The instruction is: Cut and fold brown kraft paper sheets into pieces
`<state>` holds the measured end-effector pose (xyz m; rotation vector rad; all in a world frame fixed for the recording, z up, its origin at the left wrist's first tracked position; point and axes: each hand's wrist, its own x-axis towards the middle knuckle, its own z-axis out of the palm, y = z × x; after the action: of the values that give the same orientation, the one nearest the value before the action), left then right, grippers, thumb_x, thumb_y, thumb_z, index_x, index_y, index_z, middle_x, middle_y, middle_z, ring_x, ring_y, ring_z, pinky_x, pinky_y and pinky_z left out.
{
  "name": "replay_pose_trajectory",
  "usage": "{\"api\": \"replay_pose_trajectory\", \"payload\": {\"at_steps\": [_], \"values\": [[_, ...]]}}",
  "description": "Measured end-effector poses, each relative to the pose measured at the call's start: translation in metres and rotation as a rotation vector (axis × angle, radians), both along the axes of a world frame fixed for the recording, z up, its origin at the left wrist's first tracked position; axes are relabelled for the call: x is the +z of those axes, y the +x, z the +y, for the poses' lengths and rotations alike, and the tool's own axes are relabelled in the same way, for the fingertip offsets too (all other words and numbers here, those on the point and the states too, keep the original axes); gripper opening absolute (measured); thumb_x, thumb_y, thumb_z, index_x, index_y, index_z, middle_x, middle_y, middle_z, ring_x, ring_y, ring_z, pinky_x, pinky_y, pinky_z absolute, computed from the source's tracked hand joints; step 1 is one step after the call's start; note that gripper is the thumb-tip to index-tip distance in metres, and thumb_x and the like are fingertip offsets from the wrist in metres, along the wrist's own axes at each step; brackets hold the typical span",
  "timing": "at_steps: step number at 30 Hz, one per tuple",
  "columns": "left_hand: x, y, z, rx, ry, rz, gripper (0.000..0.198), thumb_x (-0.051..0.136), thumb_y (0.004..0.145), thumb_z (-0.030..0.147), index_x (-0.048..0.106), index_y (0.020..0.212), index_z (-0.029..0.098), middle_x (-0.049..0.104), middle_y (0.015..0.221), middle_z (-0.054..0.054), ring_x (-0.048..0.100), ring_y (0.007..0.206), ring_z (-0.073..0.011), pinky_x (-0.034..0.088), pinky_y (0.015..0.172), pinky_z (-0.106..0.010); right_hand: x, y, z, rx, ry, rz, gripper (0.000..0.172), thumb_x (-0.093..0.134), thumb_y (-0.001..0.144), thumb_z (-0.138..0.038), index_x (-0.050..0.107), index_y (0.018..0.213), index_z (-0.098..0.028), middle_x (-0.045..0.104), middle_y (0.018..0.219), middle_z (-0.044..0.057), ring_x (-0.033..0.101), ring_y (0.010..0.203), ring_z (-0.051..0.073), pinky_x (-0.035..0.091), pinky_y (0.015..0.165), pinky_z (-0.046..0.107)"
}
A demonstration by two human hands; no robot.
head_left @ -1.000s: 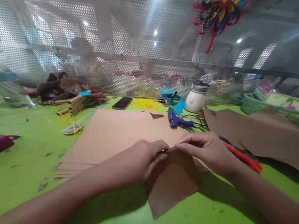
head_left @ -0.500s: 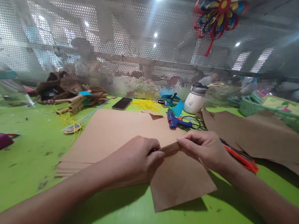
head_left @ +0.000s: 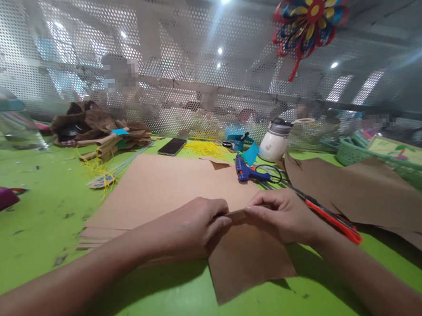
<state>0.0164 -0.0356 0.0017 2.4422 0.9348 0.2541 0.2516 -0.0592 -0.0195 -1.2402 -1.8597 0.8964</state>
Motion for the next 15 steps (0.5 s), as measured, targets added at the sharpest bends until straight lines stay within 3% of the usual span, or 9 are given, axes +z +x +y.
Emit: {"api": "replay_pose_trajectory", "payload": {"at_steps": [9, 15], "values": [[-0.001, -0.003, 0.011, 0.011, -0.091, -0.008, 0.032, 0.039, 0.095, 0.042, 0.051, 0.075, 0.020, 0.057, 0.057, 0.002, 0.047, 0.047, -0.0119, 0.030, 0.046, -0.023, 0.002, 0.003, 0.005, -0.062, -0.041, -0.016, 0.029, 0.064, 0.080, -0.041, 0.066, 0.070, -0.014, 0.051, 0.056, -0.003, 0.039, 0.052, 0.009, 0.028, 0.047, 0.022], [0.008, 0.000, 0.011, -0.026, -0.327, -0.043, 0.029, 0.041, 0.095, 0.038, 0.048, 0.073, 0.020, 0.055, 0.051, 0.004, 0.050, 0.049, -0.0120, 0.038, 0.053, -0.023, -0.004, 0.005, 0.009, -0.019, -0.131, 0.049, 0.031, 0.065, 0.081, -0.044, 0.062, 0.070, -0.015, 0.045, 0.048, -0.006, 0.034, 0.043, 0.007, 0.021, 0.042, 0.022]]}}
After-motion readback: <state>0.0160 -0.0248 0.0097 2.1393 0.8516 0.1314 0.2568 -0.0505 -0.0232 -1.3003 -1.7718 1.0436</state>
